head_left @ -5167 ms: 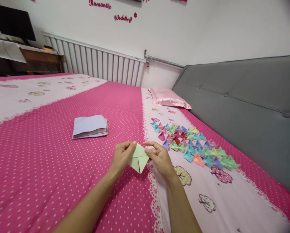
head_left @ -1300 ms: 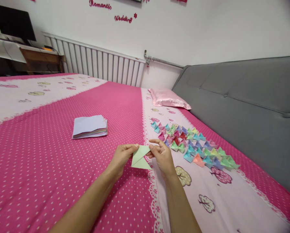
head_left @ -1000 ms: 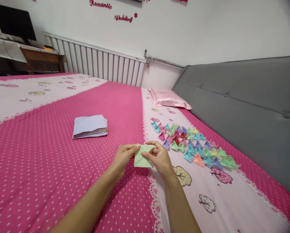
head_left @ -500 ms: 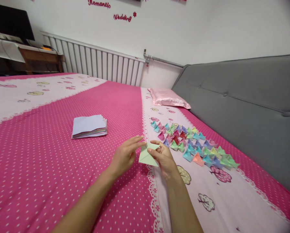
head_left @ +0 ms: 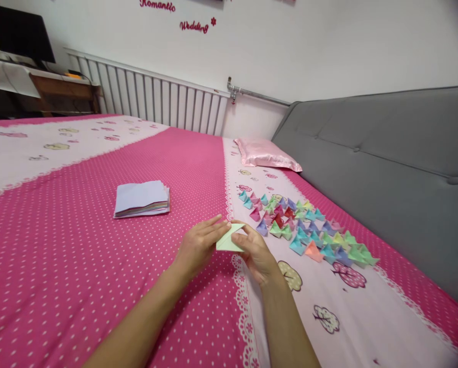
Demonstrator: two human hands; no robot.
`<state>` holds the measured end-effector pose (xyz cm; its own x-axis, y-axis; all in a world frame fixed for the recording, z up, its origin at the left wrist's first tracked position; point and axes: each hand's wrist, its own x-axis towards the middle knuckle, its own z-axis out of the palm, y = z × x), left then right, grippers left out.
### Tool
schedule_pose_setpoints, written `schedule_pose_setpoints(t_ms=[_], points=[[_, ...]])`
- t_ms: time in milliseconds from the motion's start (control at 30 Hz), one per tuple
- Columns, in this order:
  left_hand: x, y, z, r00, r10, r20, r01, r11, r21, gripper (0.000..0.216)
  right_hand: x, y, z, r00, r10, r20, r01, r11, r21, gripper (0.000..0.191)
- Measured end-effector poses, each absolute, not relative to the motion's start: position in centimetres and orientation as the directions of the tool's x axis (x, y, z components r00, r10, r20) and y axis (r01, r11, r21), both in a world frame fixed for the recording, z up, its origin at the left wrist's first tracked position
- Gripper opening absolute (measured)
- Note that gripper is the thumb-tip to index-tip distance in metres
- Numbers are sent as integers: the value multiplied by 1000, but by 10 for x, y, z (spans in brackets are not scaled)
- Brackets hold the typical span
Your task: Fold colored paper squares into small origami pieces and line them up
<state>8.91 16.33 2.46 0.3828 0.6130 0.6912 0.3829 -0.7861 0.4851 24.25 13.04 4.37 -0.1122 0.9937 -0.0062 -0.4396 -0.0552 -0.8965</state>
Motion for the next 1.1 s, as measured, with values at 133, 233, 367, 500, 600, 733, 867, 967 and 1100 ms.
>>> schedule_pose_setpoints(t_ms=[133,233,367,500,600,733,867,967,1100], points=[[90,159,24,351,700,622,320,-714,623,38,243,129,46,-93,995,18,-420,-23,-907,62],[94,150,32,351,757,552,225,-640,735,38,242,130,46,-53,997,49,-401,24,-916,64],[101,138,47,362,845,393,99,-454,886,31,240,131,45,12,996,92,-365,90,-927,64],[103,135,52,383,853,356,41,-401,915,30,239,132,44,59,991,121,-330,134,-934,63],[101,136,51,396,853,341,43,-388,921,30,238,133,43,95,986,134,-292,156,-944,64],[101,136,47,389,884,258,46,-298,953,28,240,136,38,183,968,173,-145,201,-969,63],[103,137,46,395,890,229,-21,-240,971,30,241,139,33,231,949,217,-83,241,-967,62],[105,139,47,383,896,223,-71,-213,975,33,239,139,32,201,959,198,-95,221,-971,58],[108,140,48,363,911,195,-189,-133,973,36,234,137,34,107,977,185,-185,202,-962,46]])
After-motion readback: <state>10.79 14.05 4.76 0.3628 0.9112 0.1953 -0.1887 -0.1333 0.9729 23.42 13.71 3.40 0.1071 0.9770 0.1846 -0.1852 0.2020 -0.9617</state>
